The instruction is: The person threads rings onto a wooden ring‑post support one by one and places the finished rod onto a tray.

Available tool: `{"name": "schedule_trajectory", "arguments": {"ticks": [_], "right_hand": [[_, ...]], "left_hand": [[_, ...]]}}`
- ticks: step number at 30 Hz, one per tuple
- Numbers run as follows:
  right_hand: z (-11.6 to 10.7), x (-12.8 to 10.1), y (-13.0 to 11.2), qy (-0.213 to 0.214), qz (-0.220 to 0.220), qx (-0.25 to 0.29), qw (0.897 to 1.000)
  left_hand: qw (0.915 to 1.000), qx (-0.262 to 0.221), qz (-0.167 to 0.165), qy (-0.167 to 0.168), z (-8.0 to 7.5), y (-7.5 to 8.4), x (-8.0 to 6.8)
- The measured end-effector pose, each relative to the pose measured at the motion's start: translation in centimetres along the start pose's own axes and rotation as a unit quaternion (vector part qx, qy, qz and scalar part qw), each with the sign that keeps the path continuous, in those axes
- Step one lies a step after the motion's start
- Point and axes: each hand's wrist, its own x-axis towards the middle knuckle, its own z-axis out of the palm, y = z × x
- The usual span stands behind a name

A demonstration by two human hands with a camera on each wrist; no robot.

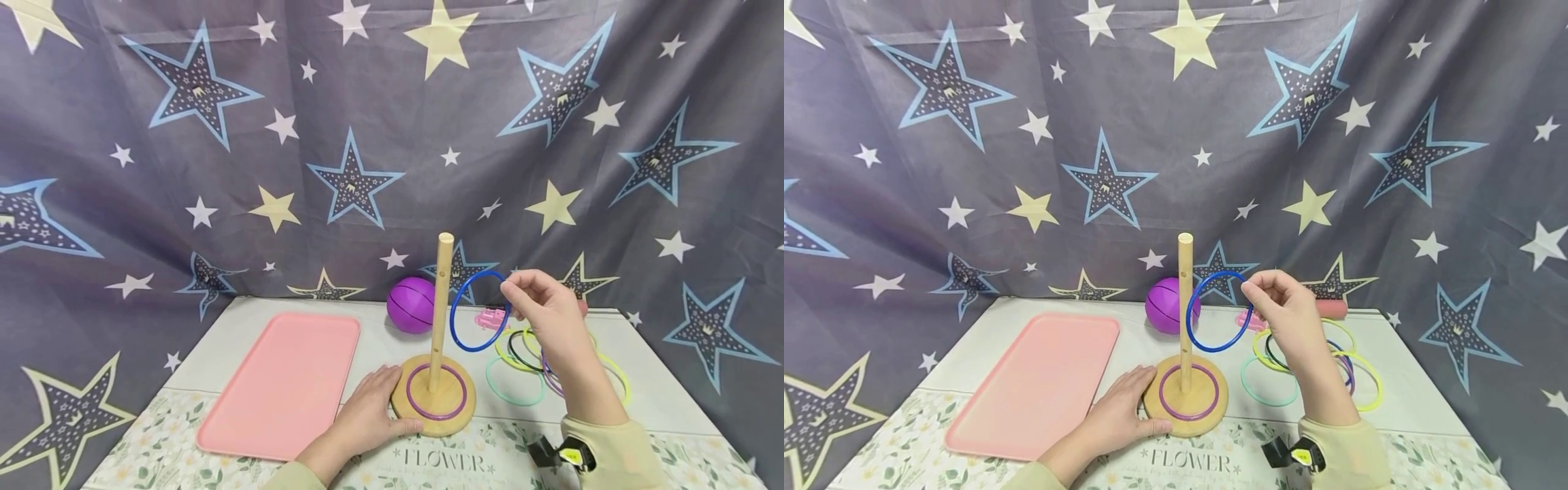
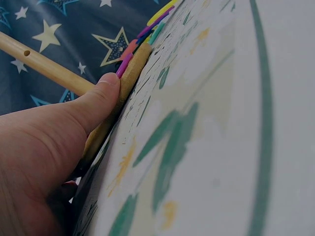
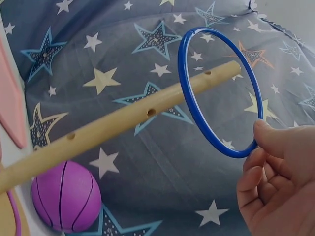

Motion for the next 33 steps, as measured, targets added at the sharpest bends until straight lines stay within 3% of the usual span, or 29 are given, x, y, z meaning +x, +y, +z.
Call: {"name": "schedule_trajectory", "arguments": {"ticks": [11,18,33], "right_hand": [[2.7,1.0,-0.4,0.038,-0.017,0.092,0.995],[4.2,1.2,-0.7,0.063,-0.019,0.118,0.991],[6.3,1.3,-1.2,0.102,-0.02,0.202,0.974]], "left_hand": [[1.0,0.002,0.001,0.004,-0.1,-0.3,-0.1],[0.9999,0.004,0.009,0.006,0.1,-0.1,0.0],[0.9999,0.007,0.011,0.008,0.0,0.4,-0.2]]}}
